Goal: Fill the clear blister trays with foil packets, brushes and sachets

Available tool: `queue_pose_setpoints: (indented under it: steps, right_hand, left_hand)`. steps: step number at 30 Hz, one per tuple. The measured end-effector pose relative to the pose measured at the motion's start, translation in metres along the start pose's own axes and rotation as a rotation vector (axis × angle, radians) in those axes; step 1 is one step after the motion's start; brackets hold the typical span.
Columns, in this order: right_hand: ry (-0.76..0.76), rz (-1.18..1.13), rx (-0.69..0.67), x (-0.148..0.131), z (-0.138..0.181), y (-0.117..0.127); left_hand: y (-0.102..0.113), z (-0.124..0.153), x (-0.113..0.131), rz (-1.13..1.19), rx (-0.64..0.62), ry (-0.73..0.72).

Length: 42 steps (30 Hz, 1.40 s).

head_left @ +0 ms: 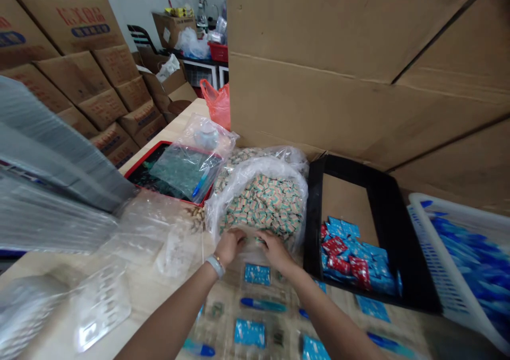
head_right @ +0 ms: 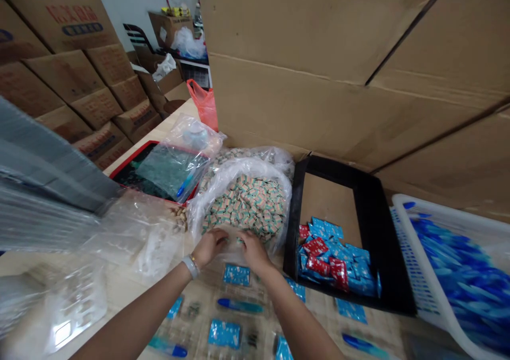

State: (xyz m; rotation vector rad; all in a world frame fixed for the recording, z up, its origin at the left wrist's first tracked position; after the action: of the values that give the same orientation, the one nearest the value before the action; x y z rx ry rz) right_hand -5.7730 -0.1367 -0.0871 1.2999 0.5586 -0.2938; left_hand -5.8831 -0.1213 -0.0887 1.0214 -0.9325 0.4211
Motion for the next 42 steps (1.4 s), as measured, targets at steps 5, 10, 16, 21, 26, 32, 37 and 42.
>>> queue_pose_setpoints:
  steps: [5,10,16,21,26,32,37,42]
  right_hand:
    - [0.023,0.307,-0.145,-0.011,-0.007,0.002]
    - [0.04,0.33,-0.041,-0.012,0.004,0.007]
    - [0.053,0.143,0.002,-0.007,0.014,-0.004]
    - [0.06,0.046,0.007,-0.006,0.015,-0.005]
    - [0.071,0.004,0.013,-0.003,0.017,-0.008]
    - [0.076,-0.038,0.02,0.0,0.018,-0.01]
    - [0.071,-0.046,0.03,0.001,0.018,-0.009]
    - [0.056,0.011,0.006,0.001,0.015,-0.015]
  left_hand:
    - [0.002,0.003,-0.002,-0.01,0.035,0.042]
    - [-0.004,0.004,-0.009,0.067,0.018,-0.004]
    - [-0.006,0.004,-0.011,0.059,0.024,-0.021]
    - [-0.008,0.004,-0.011,0.037,0.028,-0.024]
    - [-0.008,0.006,-0.01,0.048,0.05,-0.06]
    - [-0.009,0.007,-0.01,0.04,0.061,-0.094]
    - [-0.011,0.007,-0.009,0.036,0.074,-0.12]
    - [-0.017,0.004,-0.008,0.007,0.065,-0.117]
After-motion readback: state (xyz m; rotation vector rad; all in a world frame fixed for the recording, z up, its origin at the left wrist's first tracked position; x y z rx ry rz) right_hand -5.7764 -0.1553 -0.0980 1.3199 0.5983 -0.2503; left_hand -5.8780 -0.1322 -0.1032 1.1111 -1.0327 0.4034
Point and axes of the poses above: each hand's wrist, its own z-axis away from the middle knuckle, its own y-axis out of the back of the hand, x = y × z, the point moved 9 cm from there along -z, towards the middle knuckle, and after that the axes turned 11 degrees about z, right-handed, at the moved point
